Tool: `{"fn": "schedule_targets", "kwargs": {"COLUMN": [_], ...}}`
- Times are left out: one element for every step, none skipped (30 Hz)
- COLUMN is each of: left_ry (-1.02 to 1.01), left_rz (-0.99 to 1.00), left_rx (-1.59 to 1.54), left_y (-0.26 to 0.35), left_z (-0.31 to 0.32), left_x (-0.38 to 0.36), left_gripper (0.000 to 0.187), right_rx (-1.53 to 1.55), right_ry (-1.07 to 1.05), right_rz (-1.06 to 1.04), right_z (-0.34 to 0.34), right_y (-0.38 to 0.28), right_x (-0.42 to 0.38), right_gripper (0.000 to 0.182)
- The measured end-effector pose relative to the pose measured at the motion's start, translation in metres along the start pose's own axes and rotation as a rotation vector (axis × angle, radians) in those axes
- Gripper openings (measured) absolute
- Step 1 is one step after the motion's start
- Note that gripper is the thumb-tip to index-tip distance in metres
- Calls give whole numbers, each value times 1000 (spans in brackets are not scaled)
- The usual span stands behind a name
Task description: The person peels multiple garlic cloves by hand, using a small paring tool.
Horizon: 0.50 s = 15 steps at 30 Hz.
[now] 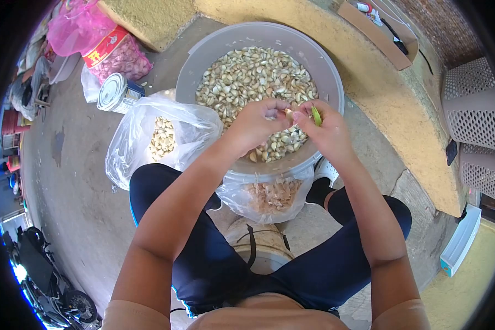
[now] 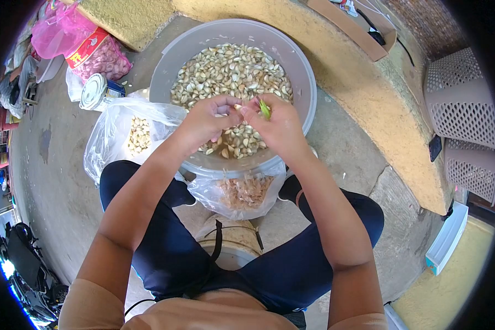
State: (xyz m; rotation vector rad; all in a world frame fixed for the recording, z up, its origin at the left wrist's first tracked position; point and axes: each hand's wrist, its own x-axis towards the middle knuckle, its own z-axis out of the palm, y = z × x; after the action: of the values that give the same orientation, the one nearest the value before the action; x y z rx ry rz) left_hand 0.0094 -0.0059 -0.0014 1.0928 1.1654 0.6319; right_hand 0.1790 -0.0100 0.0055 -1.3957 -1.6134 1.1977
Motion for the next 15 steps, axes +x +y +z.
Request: {"fn": "schedule_targets", "kwargs": {"left_ry": [0,0,-1,-2,-3,-2,-3,-2,-2,-2,-1,-7,-13,-20,-17], "left_rz": [-4,-9,0,9,18,2,-14,-29,-38,-46,-55,-54,-53,-51,-58], "left_rx": [3,5,22,40,56,36,16,-3,-35,-68,-100,-141,-182,-224,-253], "left_y": [0,1,1,0,0,1,4,6,6,6,6,4,2,0,0], "left_z": [0,-1,-1,-2,-2,-2,-2,-2,-2,-3,-4,-5,-7,-8,-9], "left_x": [0,0,0,1,1,0,-2,-3,-2,-2,-1,0,2,3,5], "left_gripper": [30,29,29,30,30,30,29,29,29,28,28,27,26,25,24], "right_rx": [-22,-44,-67,-89,-102,-114,-127,-117,-106,-96,-97,-98,-98,-105,-111], "right_ry": [-8,-10,-12,-14,-12,-10,-7,-29,-51,-73,-65,-58,-50,-77,-103], "right_rz": [13,6,-2,-10,-26,-41,-55,-34,-14,6,10,14,19,31,42], "right_z": [0,-1,-1,-1,-1,0,1,0,0,0,1,3,4,5,6], "right_y": [-1,-1,-1,-1,-1,1,2,3,4,4,5,6,7,7,6], "right_x": [0,0,0,1,1,1,1,1,1,1,1,0,-1,-1,-2], "right_gripper": [17,16,16,15,15,15,14,14,13,13,13,14,14,14,14]}}
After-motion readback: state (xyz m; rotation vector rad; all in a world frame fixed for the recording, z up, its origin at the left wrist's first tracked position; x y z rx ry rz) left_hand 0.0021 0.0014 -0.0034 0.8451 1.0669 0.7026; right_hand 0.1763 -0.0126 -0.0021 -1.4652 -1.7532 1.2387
